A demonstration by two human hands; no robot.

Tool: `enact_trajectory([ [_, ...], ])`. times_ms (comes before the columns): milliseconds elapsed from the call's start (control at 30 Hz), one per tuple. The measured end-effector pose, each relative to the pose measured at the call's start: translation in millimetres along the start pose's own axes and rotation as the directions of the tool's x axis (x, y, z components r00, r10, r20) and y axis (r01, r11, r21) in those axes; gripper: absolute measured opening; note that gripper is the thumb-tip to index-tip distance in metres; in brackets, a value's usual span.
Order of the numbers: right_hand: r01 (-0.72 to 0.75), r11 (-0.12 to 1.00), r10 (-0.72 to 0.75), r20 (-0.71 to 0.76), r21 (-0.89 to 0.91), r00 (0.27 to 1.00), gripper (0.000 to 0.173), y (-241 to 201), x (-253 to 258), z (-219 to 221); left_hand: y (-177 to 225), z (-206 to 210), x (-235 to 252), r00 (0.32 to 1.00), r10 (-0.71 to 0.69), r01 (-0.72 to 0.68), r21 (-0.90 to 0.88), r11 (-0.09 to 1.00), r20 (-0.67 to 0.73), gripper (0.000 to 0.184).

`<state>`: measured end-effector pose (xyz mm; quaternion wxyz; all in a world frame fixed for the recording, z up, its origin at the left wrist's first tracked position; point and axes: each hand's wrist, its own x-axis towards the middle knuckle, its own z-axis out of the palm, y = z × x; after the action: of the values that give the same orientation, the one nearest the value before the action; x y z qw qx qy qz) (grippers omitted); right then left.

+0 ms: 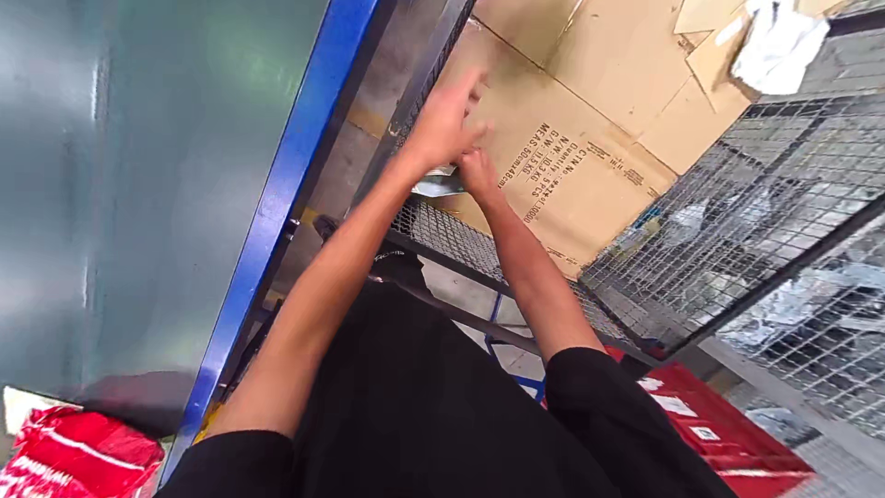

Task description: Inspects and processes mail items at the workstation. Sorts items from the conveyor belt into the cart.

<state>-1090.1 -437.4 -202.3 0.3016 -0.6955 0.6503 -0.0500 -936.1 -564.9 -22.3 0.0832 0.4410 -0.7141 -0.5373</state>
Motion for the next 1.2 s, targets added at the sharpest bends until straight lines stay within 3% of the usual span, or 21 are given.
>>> enact_trajectory([
  [67, -0.018, 1.0, 0.018, -0.008, 0.01, 1.0, 0.014, 4.1, 1.3, -5.8, -45.5, 47.4, -18.5, 0.969, -0.244, 0.238, 0.141, 0.961, 0.024, 0.093],
  [133, -0.065, 0.998, 0.065, 0.032, 0.0, 0.997, 0.019, 8.6, 2.8, -9.7, -91.9, 80.3, -30.9, 0.847, -0.529, 0.53, 0.12, 0.839, -0.046, 0.102],
  [233, -0.115, 0.993, 0.115, 0.095, -0.002, 0.989, 0.031, 9.3, 2.4, -10.2, -139.1, 108.2, -31.6, 0.586, -0.81, 0.794, -0.213, 0.57, 0.017, 0.075],
  [267, -0.092, 0.996, 0.091, 0.122, 0.001, 0.988, 0.038, 6.6, 0.2, -8.2, -148.0, 114.6, -31.3, 0.505, -0.857, 0.821, -0.363, 0.441, 0.102, 0.062],
  [333, -0.006, 1.0, 0.004, 0.144, 0.01, 0.99, 0.046, -2.8, -8.0, -1.0, -153.2, 120.6, -31.3, 0.427, -0.884, 0.8, -0.535, 0.273, 0.188, 0.046],
  [500, 0.147, 0.988, -0.138, 0.16, -0.043, 0.977, 0.068, -19.4, -37.1, 49.2, -153.2, 126.2, -38.9, 0.325, -0.919, 0.753, -0.65, 0.109, 0.223, 0.048],
  [600, 0.225, 0.973, -0.212, 0.177, -0.056, 0.961, 0.079, -22.4, -59.6, 80.8, -147.2, 130.5, -43.3, 0.282, -0.921, 0.705, -0.709, 0.008, 0.27, 0.05],
  [667, 0.217, 0.976, -0.21, 0.166, -0.024, 0.964, 0.056, -22.3, -68.5, 89.2, -143.4, 134.0, -45.9, 0.266, -0.924, 0.679, -0.734, -0.024, 0.276, 0.044],
  [733, 0.173, 0.985, -0.173, 0.073, 0.005, 0.982, 0.044, -21.2, -71.2, 88.8, -138.1, 133.7, -47.5, 0.274, -0.925, 0.64, -0.768, -0.028, 0.263, 0.043],
  [833, 0.167, 0.986, -0.165, -0.091, 0.009, 0.982, 0.032, -19.4, -64.1, 78.6, -126.2, 134.7, -49.1, 0.33, -0.931, 0.582, -0.81, 0.069, 0.158, 0.046],
  [933, 0.203, 0.979, -0.203, -0.146, -0.018, 0.968, 0.025, -24.1, -57.5, 69.8, -120.6, 139.3, -52.1, 0.397, -0.907, 0.576, -0.807, 0.13, 0.137, 0.074],
  [1000, 0.217, 0.974, -0.225, -0.185, -0.06, 0.957, 0.019, -28.6, -55.2, 68.9, -125.7, 145.5, -50.2, 0.385, -0.904, 0.605, -0.791, 0.096, 0.184, 0.088],
  [1100, 0.222, 0.972, -0.235, -0.269, -0.08, 0.934, 0.012, -37.7, -57.6, 66.2, -136.9, 153.6, -44.3, 0.323, -0.926, 0.571, -0.821, 0.025, 0.197, 0.068],
  [1200, 0.161, 0.987, -0.153, -0.297, 0.005, 0.943, 0.013, -44.1, -61.7, 68.2, -141.7, 155.0, -38.2, 0.34, -0.926, 0.511, -0.859, 0.037, 0.162, 0.055],
])
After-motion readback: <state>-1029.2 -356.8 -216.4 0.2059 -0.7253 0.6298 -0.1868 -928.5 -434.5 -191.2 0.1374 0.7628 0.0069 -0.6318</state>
